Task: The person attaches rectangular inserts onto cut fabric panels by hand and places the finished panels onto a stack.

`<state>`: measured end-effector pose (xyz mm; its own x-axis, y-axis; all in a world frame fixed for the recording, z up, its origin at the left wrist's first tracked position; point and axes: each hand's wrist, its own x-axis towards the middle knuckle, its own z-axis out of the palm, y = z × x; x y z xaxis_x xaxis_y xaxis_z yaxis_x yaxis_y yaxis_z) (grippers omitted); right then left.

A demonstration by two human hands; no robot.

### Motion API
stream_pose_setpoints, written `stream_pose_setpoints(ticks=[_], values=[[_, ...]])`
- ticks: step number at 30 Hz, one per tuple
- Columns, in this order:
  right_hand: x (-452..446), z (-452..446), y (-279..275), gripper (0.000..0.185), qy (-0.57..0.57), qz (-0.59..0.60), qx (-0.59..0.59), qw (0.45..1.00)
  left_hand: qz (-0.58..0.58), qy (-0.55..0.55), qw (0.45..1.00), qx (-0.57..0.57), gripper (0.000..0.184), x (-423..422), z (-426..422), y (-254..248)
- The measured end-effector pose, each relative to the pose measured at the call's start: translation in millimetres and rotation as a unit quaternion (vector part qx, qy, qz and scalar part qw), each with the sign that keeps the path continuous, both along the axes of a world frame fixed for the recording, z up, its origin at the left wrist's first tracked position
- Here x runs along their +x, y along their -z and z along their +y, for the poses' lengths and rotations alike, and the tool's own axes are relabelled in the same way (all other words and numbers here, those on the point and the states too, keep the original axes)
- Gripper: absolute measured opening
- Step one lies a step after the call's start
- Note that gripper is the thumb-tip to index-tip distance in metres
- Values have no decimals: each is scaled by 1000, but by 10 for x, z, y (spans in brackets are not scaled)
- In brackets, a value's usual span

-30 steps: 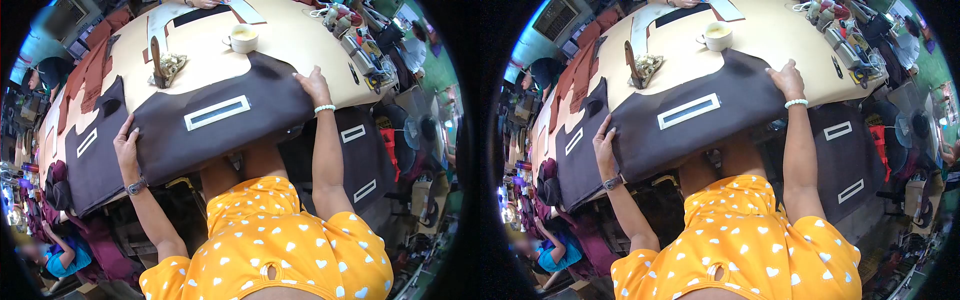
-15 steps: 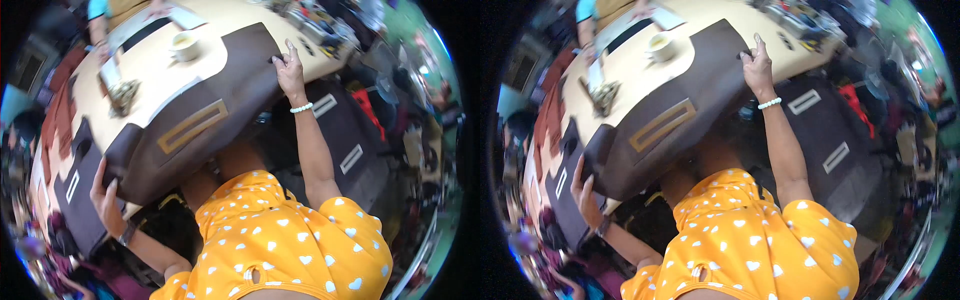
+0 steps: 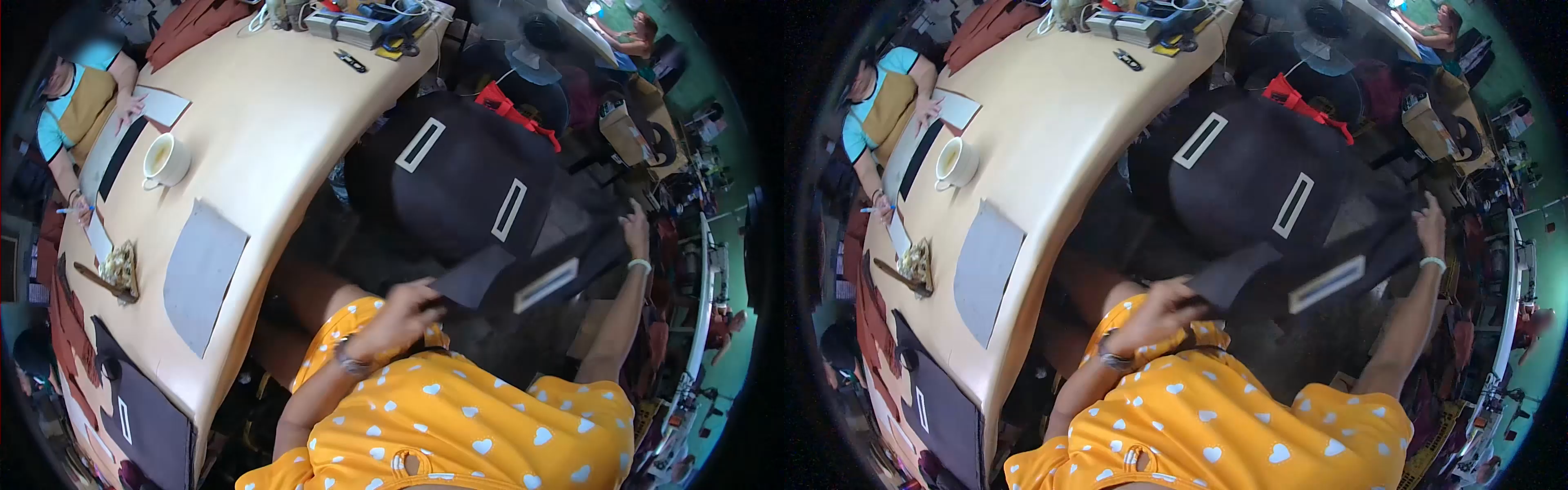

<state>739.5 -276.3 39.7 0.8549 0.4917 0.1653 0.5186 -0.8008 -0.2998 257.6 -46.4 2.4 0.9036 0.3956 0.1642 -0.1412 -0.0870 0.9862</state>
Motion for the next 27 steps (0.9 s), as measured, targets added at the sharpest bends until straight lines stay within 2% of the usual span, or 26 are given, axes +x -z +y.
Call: stream_pose_setpoints(ticks=[1, 3, 5, 8, 9, 11, 12, 13, 15, 16, 20, 23, 26, 27], values=[[141, -86, -49, 53, 43, -55, -61, 996, 27, 31, 999, 31, 31, 147, -119, 41], [241, 41, -17, 52, 38, -79, -65, 994, -14, 69, 995, 69, 47, 417, -287, 115], [332, 430, 39, 51, 25, -103, -66, 992, 56, 67, 996, 8, 47, 497, -321, 102], [507, 1154, 201, 50, -6, -134, -65, 989, 58, -62, 996, 16, 37, 502, -241, 566], [591, 1397, 379, 50, -23, -139, -68, 988, 57, -113, 991, 34, 33, 509, -190, 704], [921, 1751, 951, 53, -110, -226, -26, 968, 73, -220, 970, 74, 23, 485, -70, 838], [863, 2046, 1030, 55, -112, -205, 13, 972, 93, -265, 957, 72, 17, 475, -19, 884], [716, 2389, 1105, 57, -113, -181, 51, 976, 112, -302, 940, 116, 34, 456, 20, 1023], [708, 2954, 1312, 54, -107, -131, 18, 985, 188, -314, 927, 80, 57, 419, 119, 884], [532, 3152, 1273, 53, -127, -120, 35, 984, 191, -313, 925, 99, 71, 402, 148, 959], [265, 3723, 1418, 51, -132, -113, 12, 985, 216, -349, 908, 86, 71, 426, 217, 1057], [131, 3931, 1458, 50, -118, -112, -12, 987, 181, -374, 900, 133, 71, 466, 226, 1231], [72, 4048, 1509, 52, -114, -111, -69, 985, 281, -328, 901, 24, 71, 490, 279, 1171], [39, 4063, 1519, 53, -110, -105, -89, 984, 284, -332, 899, 32, 71, 500, 304, 1190]])
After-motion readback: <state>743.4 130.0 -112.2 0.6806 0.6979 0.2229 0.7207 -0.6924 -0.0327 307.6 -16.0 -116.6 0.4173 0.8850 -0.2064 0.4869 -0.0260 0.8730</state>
